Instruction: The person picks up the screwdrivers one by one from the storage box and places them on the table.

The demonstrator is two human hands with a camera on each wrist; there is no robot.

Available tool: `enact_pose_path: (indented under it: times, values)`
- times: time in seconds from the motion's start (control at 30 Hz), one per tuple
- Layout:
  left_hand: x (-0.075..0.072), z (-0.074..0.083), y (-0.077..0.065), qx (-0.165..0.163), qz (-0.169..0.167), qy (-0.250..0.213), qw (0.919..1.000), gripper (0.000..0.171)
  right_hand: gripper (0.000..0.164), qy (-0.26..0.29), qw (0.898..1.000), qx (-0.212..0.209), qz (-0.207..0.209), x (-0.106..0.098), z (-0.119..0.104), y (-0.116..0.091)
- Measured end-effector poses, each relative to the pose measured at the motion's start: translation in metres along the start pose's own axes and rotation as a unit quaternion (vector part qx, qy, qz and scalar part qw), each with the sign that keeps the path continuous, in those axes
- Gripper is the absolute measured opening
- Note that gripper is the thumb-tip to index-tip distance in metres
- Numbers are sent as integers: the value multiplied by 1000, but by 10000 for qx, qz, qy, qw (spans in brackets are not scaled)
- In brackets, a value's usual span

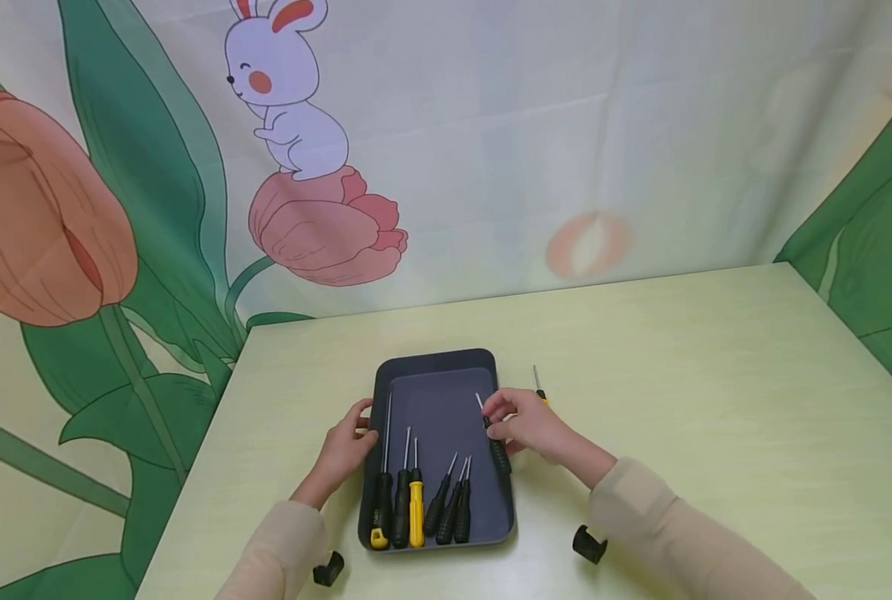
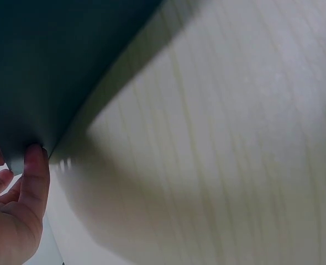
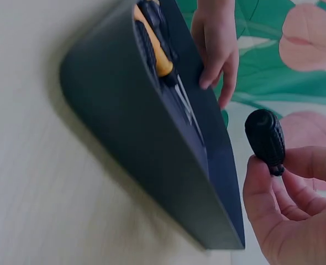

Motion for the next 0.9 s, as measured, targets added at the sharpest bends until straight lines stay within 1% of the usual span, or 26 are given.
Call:
enact_pose_path:
  times: [0.17, 0.27, 0.47, 0.7, 0.9]
  values:
    - [-1, 0, 0, 25, -7, -15, 10000, 50, 24, 132, 9994, 140, 275, -18, 4, 5]
    - [0, 0, 0, -4, -14, 2, 10000, 50, 23, 124, 9989, 224, 405, -28, 6, 8]
    - [0, -1, -1, -89, -19, 1, 10000, 50, 23, -115, 9975, 369, 588, -46, 9, 11]
    - [-1, -2, -1, -66, -18, -6, 10000, 50, 27, -442, 9961, 500, 573, -66, 12, 16]
    - [-1, -1, -1, -107, -25, 3, 9999, 50, 27, -715, 9942, 620, 515, -79, 18, 19]
Point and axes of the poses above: each hand's wrist, its own y-axis towards the middle knuckle, its own x-axis out of the palm, z = x × y, the point moved 3 cm from there along y, towards the middle knuckle, and after that the axes turned 3 degrees about -z, right-handed, at the moved point
